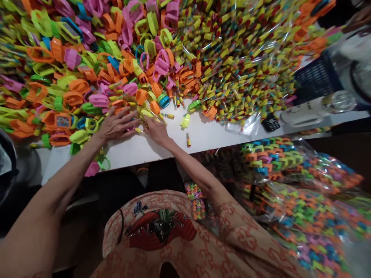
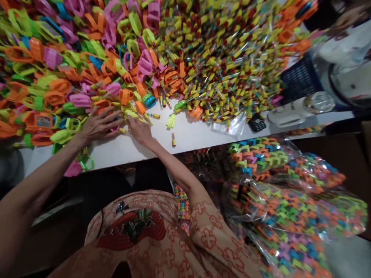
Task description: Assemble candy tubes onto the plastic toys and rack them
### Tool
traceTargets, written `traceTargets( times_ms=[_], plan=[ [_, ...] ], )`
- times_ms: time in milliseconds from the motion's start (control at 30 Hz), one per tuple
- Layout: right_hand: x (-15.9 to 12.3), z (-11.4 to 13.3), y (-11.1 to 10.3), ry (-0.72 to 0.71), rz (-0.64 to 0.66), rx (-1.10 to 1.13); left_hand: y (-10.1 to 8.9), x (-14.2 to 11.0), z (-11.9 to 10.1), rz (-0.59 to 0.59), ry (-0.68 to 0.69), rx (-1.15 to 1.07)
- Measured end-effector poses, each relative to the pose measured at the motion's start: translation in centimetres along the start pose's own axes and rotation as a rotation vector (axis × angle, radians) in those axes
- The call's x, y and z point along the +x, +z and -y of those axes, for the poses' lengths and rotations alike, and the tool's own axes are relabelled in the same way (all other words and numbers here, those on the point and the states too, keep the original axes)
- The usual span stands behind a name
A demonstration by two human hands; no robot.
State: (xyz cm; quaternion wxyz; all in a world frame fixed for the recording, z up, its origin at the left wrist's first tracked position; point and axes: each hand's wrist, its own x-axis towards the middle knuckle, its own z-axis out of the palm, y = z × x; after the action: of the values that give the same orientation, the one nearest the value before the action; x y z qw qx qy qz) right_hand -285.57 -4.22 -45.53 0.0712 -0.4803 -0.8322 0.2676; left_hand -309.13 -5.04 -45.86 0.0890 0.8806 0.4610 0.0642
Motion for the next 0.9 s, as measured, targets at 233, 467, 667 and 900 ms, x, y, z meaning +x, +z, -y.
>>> traceTargets(
  times_ms=[233, 467, 667, 900],
  plan=[
    [-1.1, -2.8, -3.2, -0.037, -0.193, 0.435, -0.8, -1.0, -1.7, -0.061, -0.048, 0.046],
    [-9.9, -12.8, -5.2, 0.501, -0.561, 0.851, 3.6, 1.7, -12.6, -0.276, -0.176, -0.068],
    [-10.5, -10.7, -3.7, 0.418, -0.355, 0.266, 5.1, 9.2, -16.4, -0.071, 0.107, -0.008],
    [-9.4, -9.1, -5.7, 0.492, -0.122, -0.053, 4.8, 10.4, -13.5, -0.214, -0.037, 0.032]
  ],
)
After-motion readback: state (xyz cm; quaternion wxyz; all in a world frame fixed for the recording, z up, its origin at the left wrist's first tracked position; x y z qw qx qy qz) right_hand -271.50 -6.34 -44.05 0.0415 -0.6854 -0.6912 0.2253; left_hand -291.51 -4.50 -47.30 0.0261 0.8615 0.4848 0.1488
